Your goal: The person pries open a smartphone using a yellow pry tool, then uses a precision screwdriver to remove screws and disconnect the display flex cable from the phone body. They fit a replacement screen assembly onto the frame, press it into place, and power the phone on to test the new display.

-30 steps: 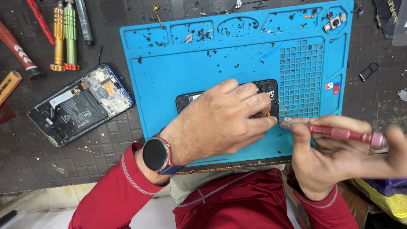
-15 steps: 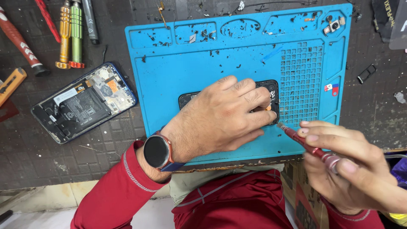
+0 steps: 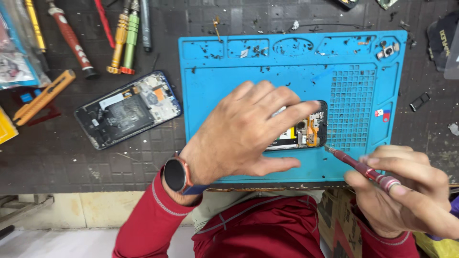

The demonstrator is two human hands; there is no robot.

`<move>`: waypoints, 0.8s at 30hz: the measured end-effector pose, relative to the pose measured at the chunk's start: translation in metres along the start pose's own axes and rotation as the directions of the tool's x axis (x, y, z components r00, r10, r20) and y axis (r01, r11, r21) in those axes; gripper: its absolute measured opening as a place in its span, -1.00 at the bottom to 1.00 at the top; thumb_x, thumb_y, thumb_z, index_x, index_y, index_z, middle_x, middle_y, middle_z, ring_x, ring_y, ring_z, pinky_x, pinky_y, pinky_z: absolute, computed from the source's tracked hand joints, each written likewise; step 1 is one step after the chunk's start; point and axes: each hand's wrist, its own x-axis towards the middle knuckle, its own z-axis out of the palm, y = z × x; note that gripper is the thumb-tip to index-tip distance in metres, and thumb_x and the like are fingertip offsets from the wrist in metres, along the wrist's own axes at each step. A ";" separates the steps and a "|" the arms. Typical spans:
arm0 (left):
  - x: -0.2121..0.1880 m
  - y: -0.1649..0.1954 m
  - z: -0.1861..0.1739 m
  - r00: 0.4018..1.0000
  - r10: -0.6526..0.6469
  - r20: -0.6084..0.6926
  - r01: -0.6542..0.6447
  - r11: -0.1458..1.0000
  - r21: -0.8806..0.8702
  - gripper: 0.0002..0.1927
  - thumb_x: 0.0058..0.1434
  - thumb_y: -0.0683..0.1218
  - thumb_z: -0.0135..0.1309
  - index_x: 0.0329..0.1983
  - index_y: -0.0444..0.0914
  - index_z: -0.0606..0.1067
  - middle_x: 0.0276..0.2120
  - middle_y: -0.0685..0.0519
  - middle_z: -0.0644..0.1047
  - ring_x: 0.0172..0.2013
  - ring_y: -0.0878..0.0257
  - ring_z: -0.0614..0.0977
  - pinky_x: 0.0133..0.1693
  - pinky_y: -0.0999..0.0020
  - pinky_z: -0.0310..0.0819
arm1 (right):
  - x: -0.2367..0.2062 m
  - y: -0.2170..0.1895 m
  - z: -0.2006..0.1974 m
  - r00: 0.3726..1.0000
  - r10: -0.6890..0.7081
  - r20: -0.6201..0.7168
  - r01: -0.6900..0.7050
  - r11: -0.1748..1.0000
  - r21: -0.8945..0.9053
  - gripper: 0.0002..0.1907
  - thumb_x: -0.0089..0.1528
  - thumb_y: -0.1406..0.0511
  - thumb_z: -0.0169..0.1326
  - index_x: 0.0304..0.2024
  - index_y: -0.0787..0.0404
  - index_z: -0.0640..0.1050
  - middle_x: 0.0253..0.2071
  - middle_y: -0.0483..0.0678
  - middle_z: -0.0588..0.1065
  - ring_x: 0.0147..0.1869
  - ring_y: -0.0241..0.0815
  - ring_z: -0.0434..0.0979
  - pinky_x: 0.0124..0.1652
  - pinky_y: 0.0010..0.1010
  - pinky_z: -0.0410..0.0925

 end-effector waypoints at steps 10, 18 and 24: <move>-0.022 0.006 -0.005 0.978 -0.208 0.016 0.203 0.966 0.158 -0.17 0.00 0.19 0.36 0.29 -0.25 0.40 0.08 -0.04 0.46 0.05 0.02 0.48 0.01 0.10 0.33 | 0.015 -0.003 0.007 0.995 -0.101 0.004 0.100 0.990 0.095 -0.48 0.21 0.44 0.27 -0.06 0.19 0.16 -0.16 0.17 0.48 -0.13 0.11 0.63 -0.21 -0.20 0.56; -0.027 0.007 -0.005 0.971 -0.240 0.007 0.237 0.962 0.136 -0.24 0.09 0.15 0.35 0.31 -0.20 0.42 0.13 0.01 0.46 0.12 0.02 0.48 0.07 0.11 0.32 | 0.024 -0.012 0.005 0.997 -0.081 -0.014 0.082 0.991 0.108 -0.46 0.11 0.44 0.33 -0.08 0.19 0.23 -0.20 0.19 0.52 -0.14 0.11 0.65 -0.16 -0.12 0.54; -0.019 0.020 -0.008 0.966 -0.256 -0.042 0.260 0.943 0.209 -0.24 -0.01 0.12 0.38 0.26 -0.19 0.45 0.19 -0.01 0.43 0.17 0.01 0.45 0.11 0.03 0.27 | 0.026 -0.016 0.006 0.999 -0.027 0.047 0.015 0.973 0.232 -0.63 0.21 0.55 0.23 -0.11 0.24 0.32 -0.12 0.19 0.53 -0.09 0.12 0.67 -0.12 -0.11 0.60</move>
